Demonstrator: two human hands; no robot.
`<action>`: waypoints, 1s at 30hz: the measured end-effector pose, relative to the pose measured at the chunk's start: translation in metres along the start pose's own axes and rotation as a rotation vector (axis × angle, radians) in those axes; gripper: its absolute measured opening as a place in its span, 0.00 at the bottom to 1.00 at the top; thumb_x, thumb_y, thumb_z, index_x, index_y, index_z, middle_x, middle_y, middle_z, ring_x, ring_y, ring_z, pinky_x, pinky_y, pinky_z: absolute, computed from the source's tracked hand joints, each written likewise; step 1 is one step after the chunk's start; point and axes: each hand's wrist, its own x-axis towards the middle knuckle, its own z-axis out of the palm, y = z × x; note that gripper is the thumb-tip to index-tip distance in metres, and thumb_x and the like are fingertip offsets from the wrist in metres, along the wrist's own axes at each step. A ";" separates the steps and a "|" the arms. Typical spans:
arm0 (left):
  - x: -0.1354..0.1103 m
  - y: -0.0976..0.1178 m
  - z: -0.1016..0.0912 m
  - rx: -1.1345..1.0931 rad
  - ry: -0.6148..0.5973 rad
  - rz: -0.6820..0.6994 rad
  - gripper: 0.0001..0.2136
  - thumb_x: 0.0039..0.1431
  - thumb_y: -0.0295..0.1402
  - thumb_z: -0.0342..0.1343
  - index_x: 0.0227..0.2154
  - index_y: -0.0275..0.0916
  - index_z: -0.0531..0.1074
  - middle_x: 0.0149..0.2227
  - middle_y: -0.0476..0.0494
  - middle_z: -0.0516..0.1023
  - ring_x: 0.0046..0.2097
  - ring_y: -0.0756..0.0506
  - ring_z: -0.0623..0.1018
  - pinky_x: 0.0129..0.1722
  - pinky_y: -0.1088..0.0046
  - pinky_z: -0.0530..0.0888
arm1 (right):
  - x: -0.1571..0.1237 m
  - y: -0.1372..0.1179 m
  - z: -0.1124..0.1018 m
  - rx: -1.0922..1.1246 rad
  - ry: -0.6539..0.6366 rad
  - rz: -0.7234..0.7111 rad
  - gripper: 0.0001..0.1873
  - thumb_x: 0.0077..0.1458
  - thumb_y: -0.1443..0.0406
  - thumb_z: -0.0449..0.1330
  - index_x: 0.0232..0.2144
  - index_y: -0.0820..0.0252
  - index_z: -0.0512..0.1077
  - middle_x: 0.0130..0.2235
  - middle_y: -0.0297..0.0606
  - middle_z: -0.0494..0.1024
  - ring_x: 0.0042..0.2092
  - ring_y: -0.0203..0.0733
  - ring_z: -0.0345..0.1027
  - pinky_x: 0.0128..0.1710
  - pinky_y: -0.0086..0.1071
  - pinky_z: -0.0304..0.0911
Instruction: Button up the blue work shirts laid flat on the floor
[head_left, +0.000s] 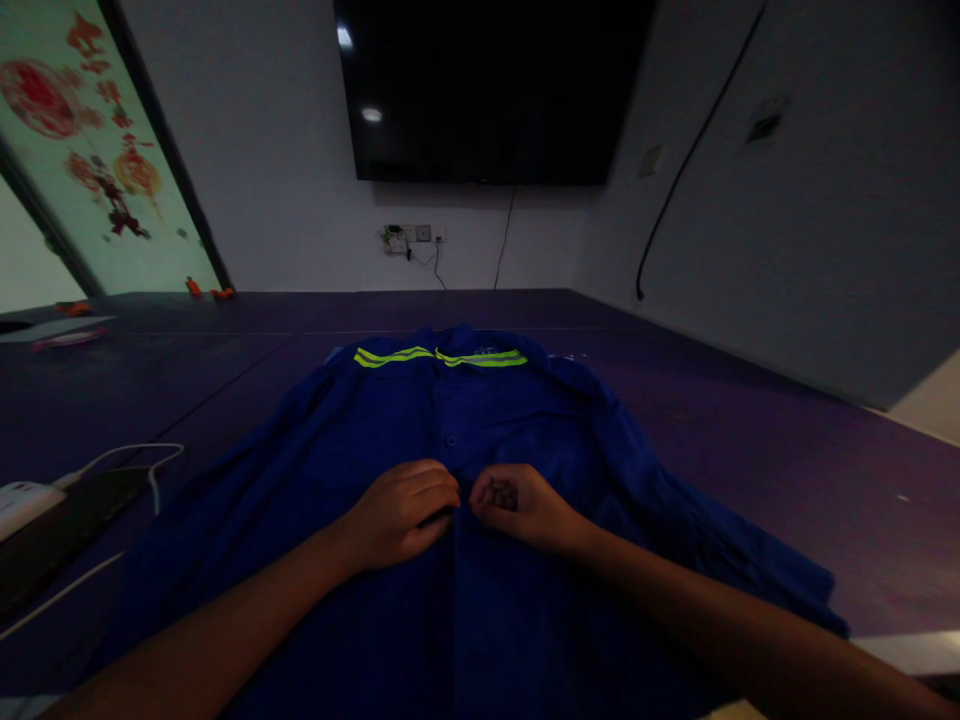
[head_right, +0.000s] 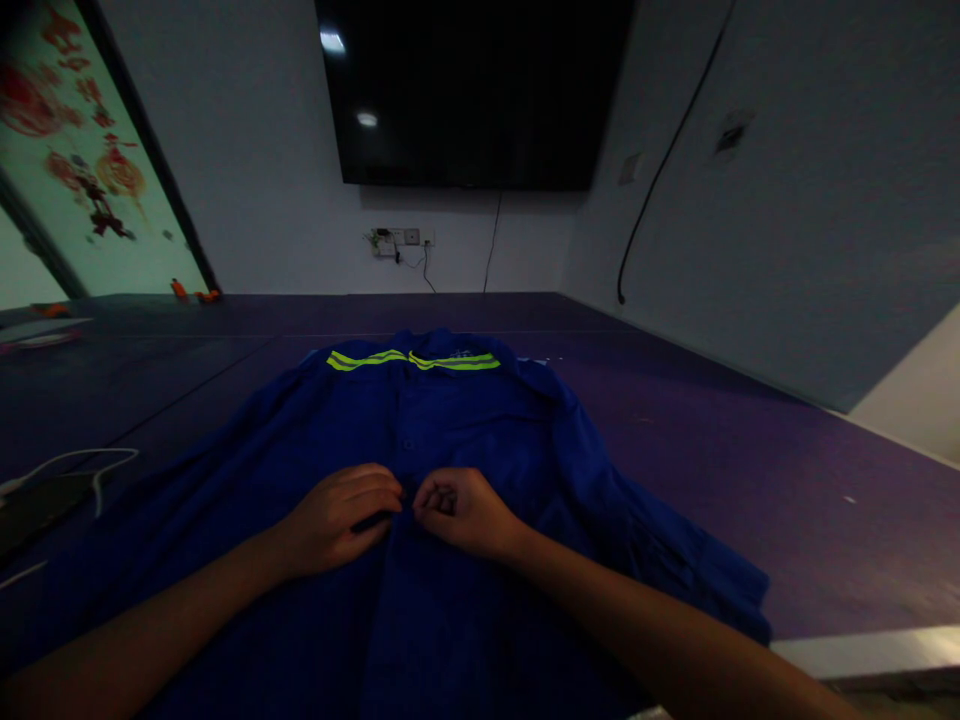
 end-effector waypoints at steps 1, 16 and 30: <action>0.000 0.000 0.000 0.001 -0.003 -0.001 0.06 0.53 0.26 0.49 0.34 0.36 0.68 0.36 0.43 0.74 0.40 0.48 0.72 0.41 0.69 0.70 | 0.000 0.000 0.000 0.003 -0.005 0.001 0.06 0.43 0.65 0.60 0.25 0.64 0.68 0.20 0.29 0.65 0.21 0.27 0.56 0.21 0.22 0.53; 0.000 0.001 -0.001 0.026 -0.011 -0.007 0.06 0.54 0.26 0.48 0.33 0.36 0.68 0.36 0.43 0.75 0.40 0.47 0.72 0.41 0.69 0.70 | 0.001 0.004 0.000 -0.024 0.001 -0.003 0.07 0.43 0.65 0.61 0.25 0.64 0.68 0.20 0.29 0.66 0.21 0.28 0.58 0.21 0.23 0.53; -0.001 -0.001 0.000 0.030 -0.015 -0.003 0.06 0.54 0.27 0.48 0.33 0.36 0.68 0.35 0.44 0.75 0.40 0.48 0.72 0.41 0.70 0.69 | 0.002 0.004 0.000 -0.049 0.013 -0.005 0.08 0.43 0.63 0.61 0.25 0.64 0.69 0.20 0.29 0.66 0.22 0.28 0.58 0.21 0.23 0.55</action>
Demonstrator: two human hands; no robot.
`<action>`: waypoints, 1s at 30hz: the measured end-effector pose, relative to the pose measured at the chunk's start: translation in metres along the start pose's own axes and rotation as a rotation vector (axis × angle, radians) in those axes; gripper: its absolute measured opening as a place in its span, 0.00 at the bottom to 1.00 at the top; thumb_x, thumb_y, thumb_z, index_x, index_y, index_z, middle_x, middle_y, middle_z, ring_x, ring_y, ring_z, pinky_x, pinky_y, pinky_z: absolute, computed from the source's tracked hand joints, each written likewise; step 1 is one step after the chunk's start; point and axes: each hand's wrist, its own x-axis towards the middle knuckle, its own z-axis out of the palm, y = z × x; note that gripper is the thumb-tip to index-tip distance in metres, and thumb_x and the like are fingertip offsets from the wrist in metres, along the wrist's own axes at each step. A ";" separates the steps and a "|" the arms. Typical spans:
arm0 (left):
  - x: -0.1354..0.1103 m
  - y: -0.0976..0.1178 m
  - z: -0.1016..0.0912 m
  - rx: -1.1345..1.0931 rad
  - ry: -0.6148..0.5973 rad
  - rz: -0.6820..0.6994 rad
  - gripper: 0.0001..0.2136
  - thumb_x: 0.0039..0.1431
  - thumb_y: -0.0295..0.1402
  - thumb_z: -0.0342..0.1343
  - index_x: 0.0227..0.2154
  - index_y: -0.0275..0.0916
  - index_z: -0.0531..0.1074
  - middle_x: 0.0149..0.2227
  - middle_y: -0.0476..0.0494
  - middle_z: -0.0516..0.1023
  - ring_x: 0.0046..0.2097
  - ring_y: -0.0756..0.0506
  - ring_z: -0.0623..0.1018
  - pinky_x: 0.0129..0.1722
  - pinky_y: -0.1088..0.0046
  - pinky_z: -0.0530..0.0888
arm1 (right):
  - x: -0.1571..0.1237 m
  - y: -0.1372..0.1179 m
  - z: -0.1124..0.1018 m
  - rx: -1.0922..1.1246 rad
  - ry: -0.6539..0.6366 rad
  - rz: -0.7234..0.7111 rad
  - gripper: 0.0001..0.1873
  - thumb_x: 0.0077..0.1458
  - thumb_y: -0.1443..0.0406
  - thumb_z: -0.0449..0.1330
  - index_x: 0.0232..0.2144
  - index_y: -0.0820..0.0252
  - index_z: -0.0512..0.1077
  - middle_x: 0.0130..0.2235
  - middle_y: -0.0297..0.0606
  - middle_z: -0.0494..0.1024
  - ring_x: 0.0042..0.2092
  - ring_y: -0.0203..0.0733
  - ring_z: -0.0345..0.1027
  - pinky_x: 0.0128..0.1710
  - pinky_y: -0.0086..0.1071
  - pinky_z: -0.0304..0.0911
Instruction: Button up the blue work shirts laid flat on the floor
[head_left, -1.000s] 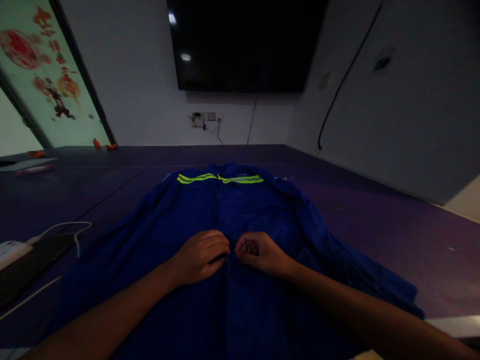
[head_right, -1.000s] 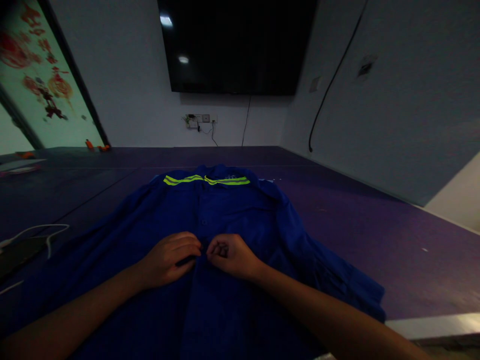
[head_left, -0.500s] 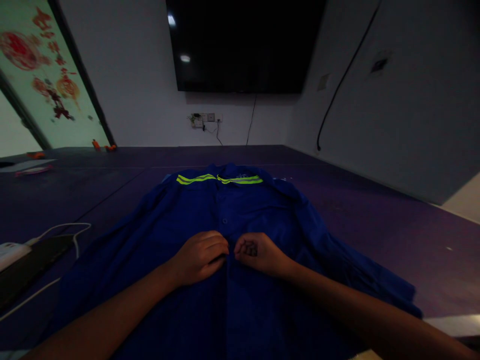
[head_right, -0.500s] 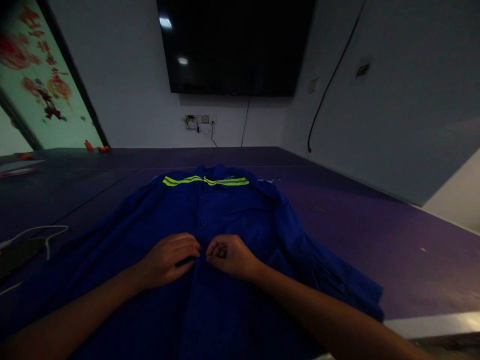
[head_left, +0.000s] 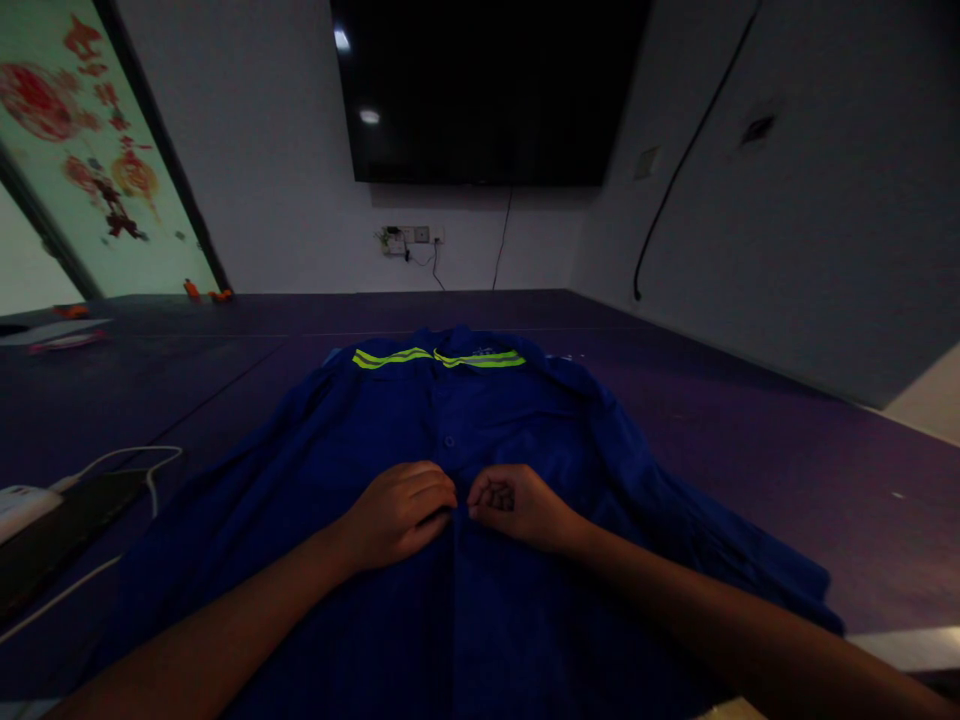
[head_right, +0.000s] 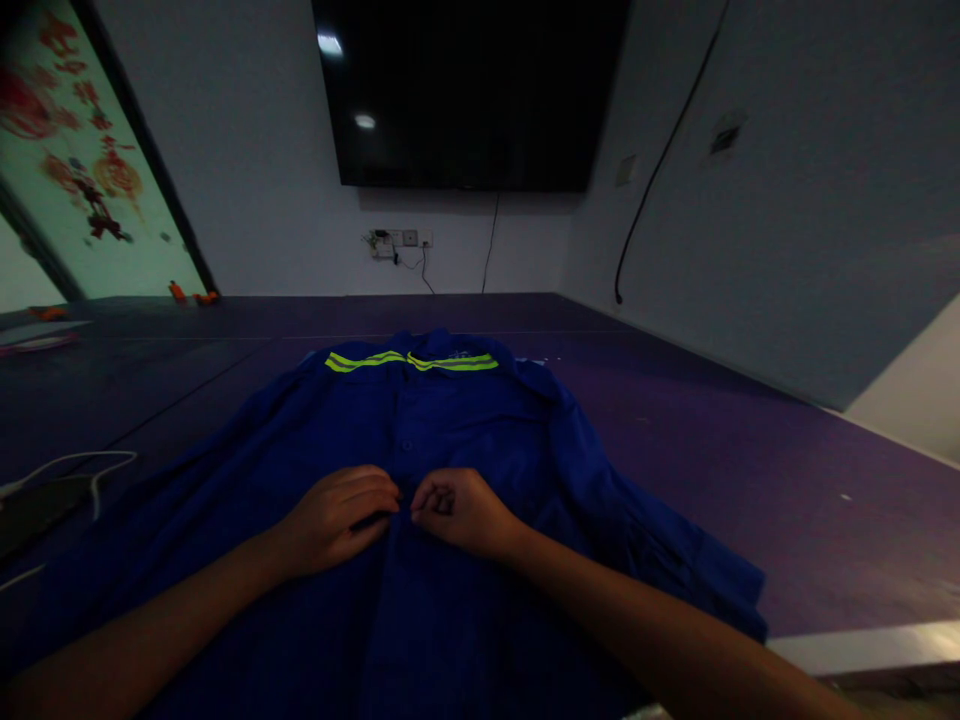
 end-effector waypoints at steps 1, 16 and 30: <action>0.000 0.000 0.000 0.000 0.002 -0.002 0.06 0.54 0.27 0.48 0.33 0.36 0.68 0.35 0.44 0.75 0.40 0.48 0.72 0.41 0.70 0.69 | 0.000 0.000 0.000 -0.002 -0.002 -0.002 0.08 0.43 0.64 0.61 0.25 0.64 0.69 0.20 0.29 0.66 0.22 0.28 0.58 0.21 0.23 0.54; 0.000 0.001 0.000 -0.022 -0.026 -0.019 0.06 0.55 0.27 0.46 0.33 0.37 0.67 0.35 0.44 0.74 0.38 0.48 0.72 0.39 0.71 0.69 | 0.001 0.002 0.001 0.016 -0.015 0.009 0.08 0.42 0.63 0.61 0.24 0.63 0.68 0.20 0.29 0.67 0.21 0.28 0.59 0.20 0.23 0.54; -0.001 -0.001 0.001 -0.019 -0.029 -0.029 0.05 0.55 0.26 0.47 0.33 0.36 0.67 0.35 0.45 0.75 0.38 0.49 0.72 0.38 0.73 0.69 | 0.001 0.000 0.000 0.003 -0.015 0.017 0.06 0.43 0.65 0.61 0.25 0.64 0.69 0.20 0.29 0.67 0.22 0.28 0.59 0.22 0.23 0.55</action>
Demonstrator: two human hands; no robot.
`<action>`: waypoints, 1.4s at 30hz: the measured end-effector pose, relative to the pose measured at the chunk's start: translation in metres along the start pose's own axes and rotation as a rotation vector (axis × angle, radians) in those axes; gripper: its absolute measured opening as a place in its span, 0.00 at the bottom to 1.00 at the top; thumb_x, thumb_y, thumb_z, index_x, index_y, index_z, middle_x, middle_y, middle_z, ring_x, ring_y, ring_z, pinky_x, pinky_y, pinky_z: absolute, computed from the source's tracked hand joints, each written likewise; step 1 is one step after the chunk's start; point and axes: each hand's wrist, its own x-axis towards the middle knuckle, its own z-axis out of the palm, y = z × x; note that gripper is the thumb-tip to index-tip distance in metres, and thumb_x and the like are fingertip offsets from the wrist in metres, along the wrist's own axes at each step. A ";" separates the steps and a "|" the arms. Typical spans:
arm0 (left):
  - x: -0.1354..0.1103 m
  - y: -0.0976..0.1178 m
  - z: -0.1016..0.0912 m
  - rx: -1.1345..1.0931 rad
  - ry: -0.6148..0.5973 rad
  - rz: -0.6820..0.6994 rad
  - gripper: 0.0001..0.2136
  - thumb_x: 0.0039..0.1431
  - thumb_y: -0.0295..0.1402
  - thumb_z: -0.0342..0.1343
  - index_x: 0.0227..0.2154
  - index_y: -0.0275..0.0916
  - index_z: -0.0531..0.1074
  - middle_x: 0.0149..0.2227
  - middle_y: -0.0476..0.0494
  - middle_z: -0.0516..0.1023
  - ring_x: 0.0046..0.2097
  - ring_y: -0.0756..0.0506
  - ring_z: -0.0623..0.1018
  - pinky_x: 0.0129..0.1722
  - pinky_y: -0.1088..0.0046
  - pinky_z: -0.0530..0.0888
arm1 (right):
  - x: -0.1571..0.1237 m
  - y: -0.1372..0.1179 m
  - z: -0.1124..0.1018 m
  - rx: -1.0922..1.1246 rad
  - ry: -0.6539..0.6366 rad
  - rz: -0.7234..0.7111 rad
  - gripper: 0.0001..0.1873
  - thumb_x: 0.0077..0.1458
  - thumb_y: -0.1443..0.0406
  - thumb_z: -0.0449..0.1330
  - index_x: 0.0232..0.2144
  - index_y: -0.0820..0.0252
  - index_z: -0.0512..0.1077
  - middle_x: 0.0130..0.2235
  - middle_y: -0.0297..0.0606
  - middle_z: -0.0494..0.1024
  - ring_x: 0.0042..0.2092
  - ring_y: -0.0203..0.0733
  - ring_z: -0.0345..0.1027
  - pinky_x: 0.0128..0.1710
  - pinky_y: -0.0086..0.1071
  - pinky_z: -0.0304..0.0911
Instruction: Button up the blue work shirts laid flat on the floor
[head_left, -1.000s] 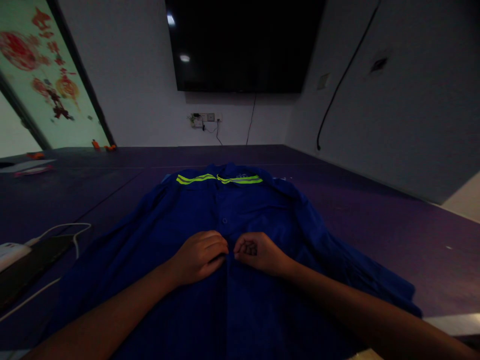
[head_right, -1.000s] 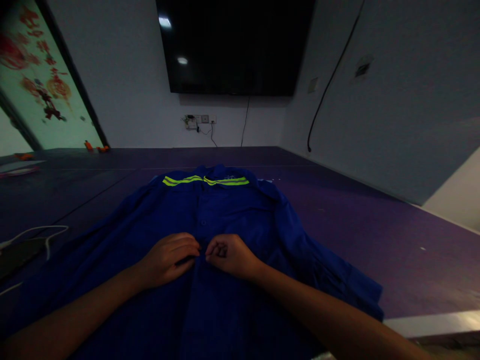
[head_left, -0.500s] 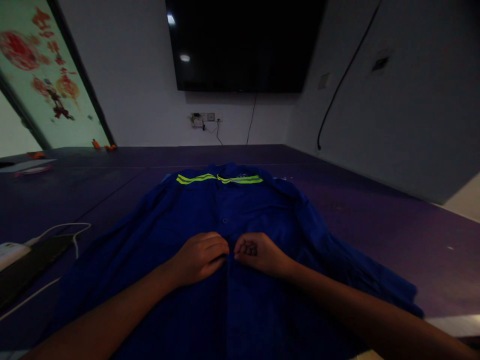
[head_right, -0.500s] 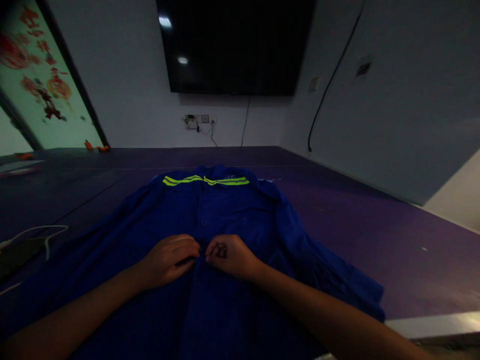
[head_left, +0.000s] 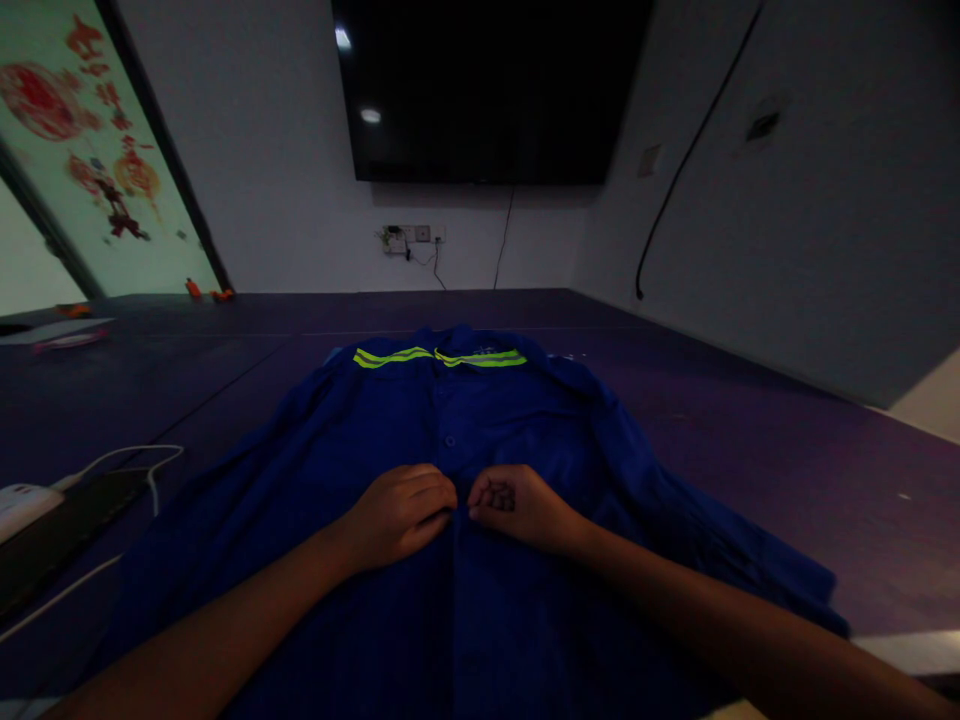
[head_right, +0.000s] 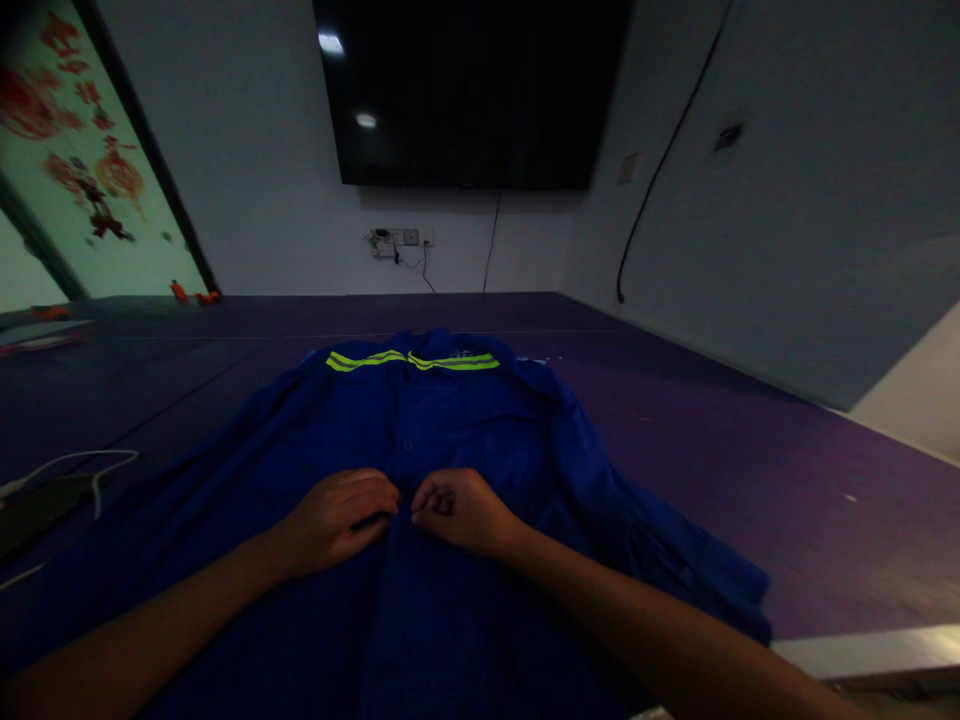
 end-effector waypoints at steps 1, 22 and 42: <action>0.000 0.000 0.000 -0.005 0.001 0.002 0.05 0.54 0.26 0.47 0.33 0.36 0.67 0.34 0.45 0.75 0.38 0.49 0.72 0.38 0.73 0.69 | 0.000 0.000 0.000 -0.002 -0.001 -0.003 0.07 0.42 0.65 0.61 0.25 0.63 0.69 0.21 0.29 0.67 0.22 0.28 0.59 0.22 0.23 0.55; 0.000 -0.001 0.005 -0.010 0.016 0.005 0.04 0.55 0.26 0.48 0.32 0.36 0.67 0.33 0.46 0.74 0.36 0.50 0.72 0.35 0.74 0.68 | 0.001 0.006 0.002 0.008 -0.026 0.017 0.11 0.40 0.63 0.64 0.25 0.63 0.68 0.20 0.28 0.67 0.21 0.28 0.58 0.20 0.22 0.54; 0.000 0.001 0.001 0.031 0.025 0.044 0.05 0.55 0.26 0.47 0.31 0.36 0.67 0.32 0.46 0.74 0.35 0.50 0.72 0.34 0.74 0.68 | 0.001 0.007 0.002 -0.027 -0.035 0.009 0.11 0.39 0.63 0.64 0.25 0.62 0.68 0.21 0.28 0.68 0.22 0.29 0.59 0.20 0.22 0.54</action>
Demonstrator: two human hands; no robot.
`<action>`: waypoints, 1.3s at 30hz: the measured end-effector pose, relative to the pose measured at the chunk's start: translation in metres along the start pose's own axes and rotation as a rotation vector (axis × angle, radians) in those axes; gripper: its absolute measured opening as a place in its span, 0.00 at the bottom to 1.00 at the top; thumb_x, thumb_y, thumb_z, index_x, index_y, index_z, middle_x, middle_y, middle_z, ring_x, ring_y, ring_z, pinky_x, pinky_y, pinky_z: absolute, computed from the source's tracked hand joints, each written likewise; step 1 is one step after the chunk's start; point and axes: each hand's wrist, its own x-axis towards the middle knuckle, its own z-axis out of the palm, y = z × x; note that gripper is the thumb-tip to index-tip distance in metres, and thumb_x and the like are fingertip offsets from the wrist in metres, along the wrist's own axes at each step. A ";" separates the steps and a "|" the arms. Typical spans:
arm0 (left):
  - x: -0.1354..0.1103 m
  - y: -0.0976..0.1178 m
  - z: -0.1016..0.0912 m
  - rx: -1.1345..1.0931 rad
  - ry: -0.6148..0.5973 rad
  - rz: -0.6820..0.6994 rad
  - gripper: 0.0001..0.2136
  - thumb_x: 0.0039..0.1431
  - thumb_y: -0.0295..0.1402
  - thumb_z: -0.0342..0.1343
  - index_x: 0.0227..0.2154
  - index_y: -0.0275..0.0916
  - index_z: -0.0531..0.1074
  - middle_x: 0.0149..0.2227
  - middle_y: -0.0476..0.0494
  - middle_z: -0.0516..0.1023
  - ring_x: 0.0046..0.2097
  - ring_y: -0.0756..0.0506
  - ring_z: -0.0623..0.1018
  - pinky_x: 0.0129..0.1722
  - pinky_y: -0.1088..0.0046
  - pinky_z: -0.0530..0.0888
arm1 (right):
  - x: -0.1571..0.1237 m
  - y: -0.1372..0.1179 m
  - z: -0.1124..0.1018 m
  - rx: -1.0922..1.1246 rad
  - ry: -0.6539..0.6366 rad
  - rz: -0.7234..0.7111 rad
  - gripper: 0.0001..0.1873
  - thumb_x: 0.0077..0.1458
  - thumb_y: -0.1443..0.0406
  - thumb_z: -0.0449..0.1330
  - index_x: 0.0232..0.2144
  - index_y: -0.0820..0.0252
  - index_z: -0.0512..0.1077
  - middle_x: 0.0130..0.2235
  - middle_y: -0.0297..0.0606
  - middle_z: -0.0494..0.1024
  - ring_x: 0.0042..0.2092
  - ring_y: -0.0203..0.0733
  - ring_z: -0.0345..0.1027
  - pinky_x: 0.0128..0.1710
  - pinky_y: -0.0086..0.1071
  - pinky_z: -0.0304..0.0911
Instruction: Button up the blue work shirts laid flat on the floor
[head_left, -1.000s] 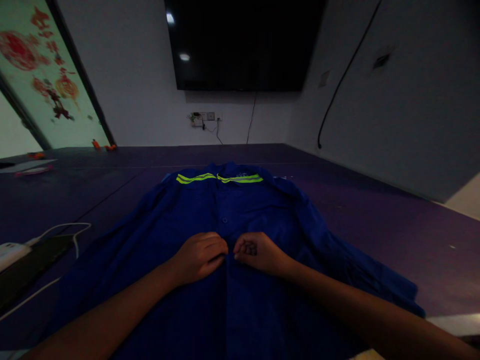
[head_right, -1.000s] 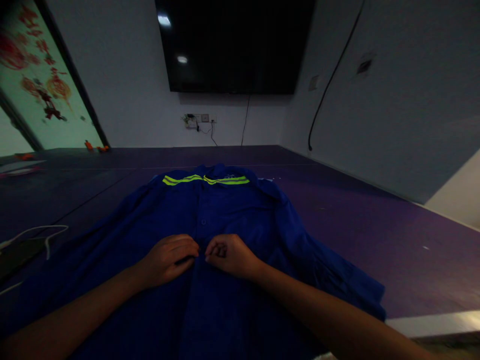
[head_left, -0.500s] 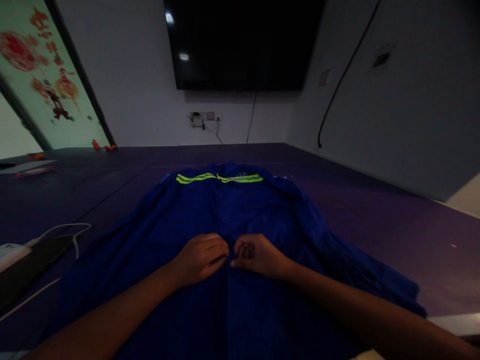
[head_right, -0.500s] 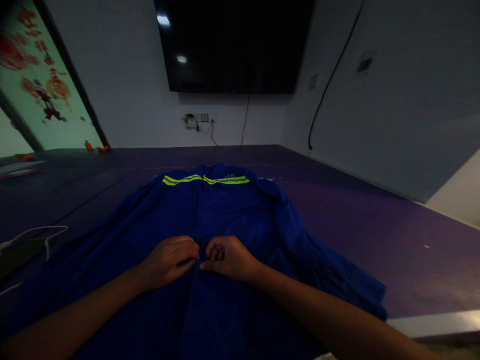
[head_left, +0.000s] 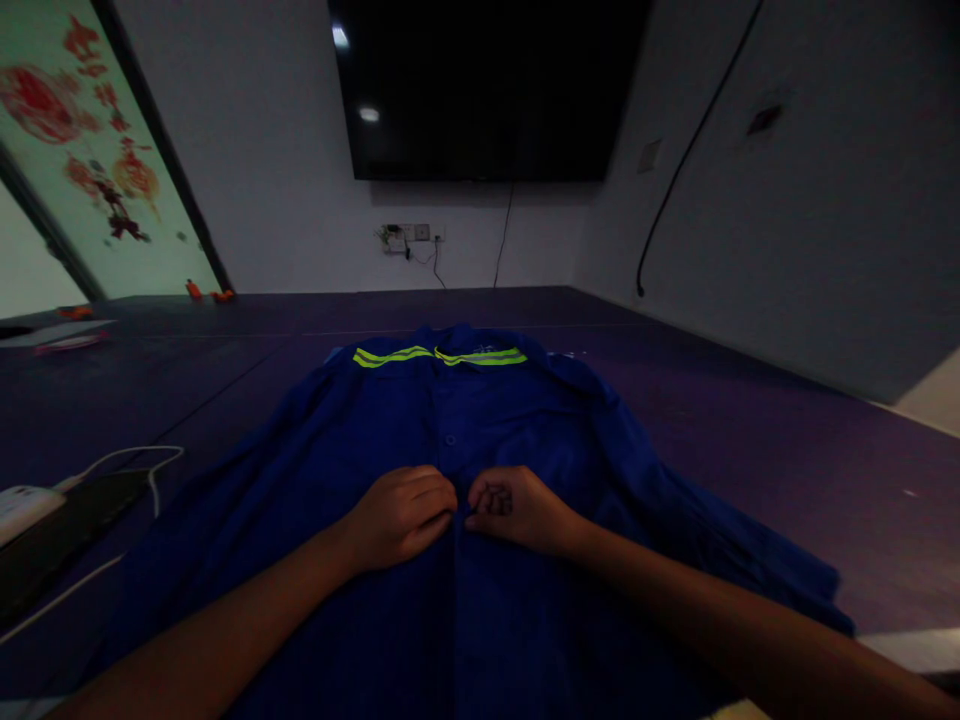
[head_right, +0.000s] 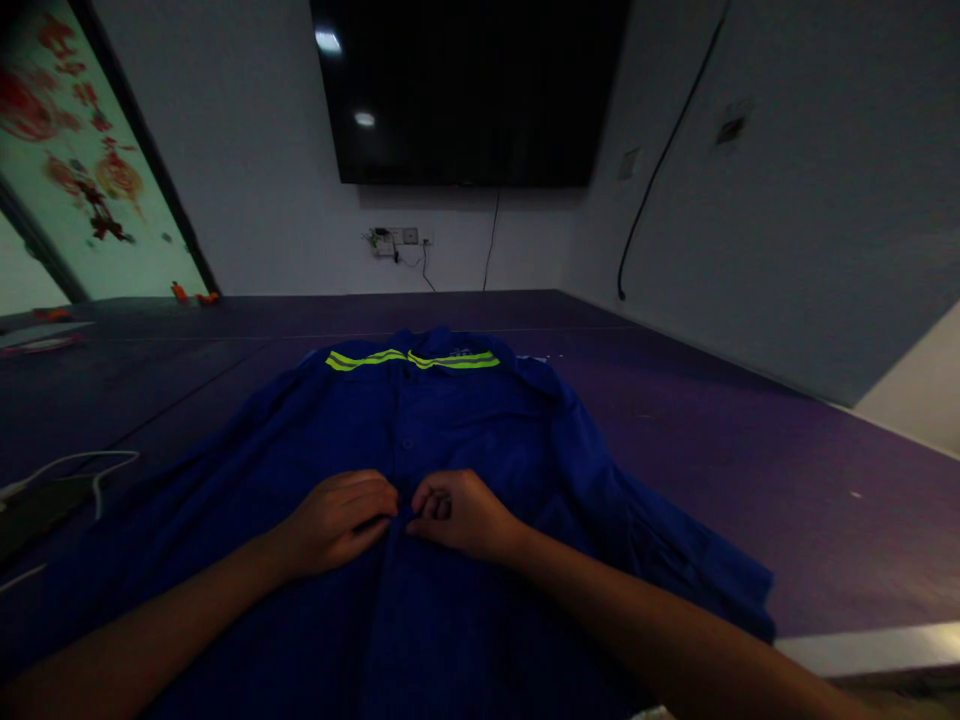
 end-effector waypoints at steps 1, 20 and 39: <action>0.000 0.000 0.000 0.002 0.005 0.001 0.05 0.55 0.26 0.47 0.31 0.36 0.67 0.32 0.45 0.74 0.35 0.50 0.72 0.34 0.74 0.68 | 0.000 -0.001 0.000 -0.003 0.004 0.000 0.10 0.39 0.64 0.64 0.25 0.62 0.68 0.21 0.28 0.67 0.22 0.29 0.59 0.20 0.22 0.54; 0.001 0.001 0.000 -0.010 0.020 -0.004 0.05 0.54 0.25 0.48 0.32 0.36 0.67 0.33 0.46 0.74 0.35 0.50 0.72 0.34 0.75 0.69 | -0.001 -0.003 0.001 -0.016 0.022 -0.031 0.05 0.43 0.68 0.59 0.27 0.63 0.67 0.20 0.27 0.66 0.20 0.27 0.57 0.19 0.22 0.52; 0.000 0.001 0.000 -0.020 0.018 -0.029 0.08 0.54 0.26 0.47 0.36 0.36 0.69 0.34 0.45 0.75 0.36 0.49 0.73 0.36 0.72 0.70 | -0.001 -0.002 0.001 -0.014 0.021 -0.018 0.07 0.43 0.66 0.61 0.28 0.62 0.67 0.20 0.27 0.67 0.20 0.27 0.57 0.19 0.22 0.52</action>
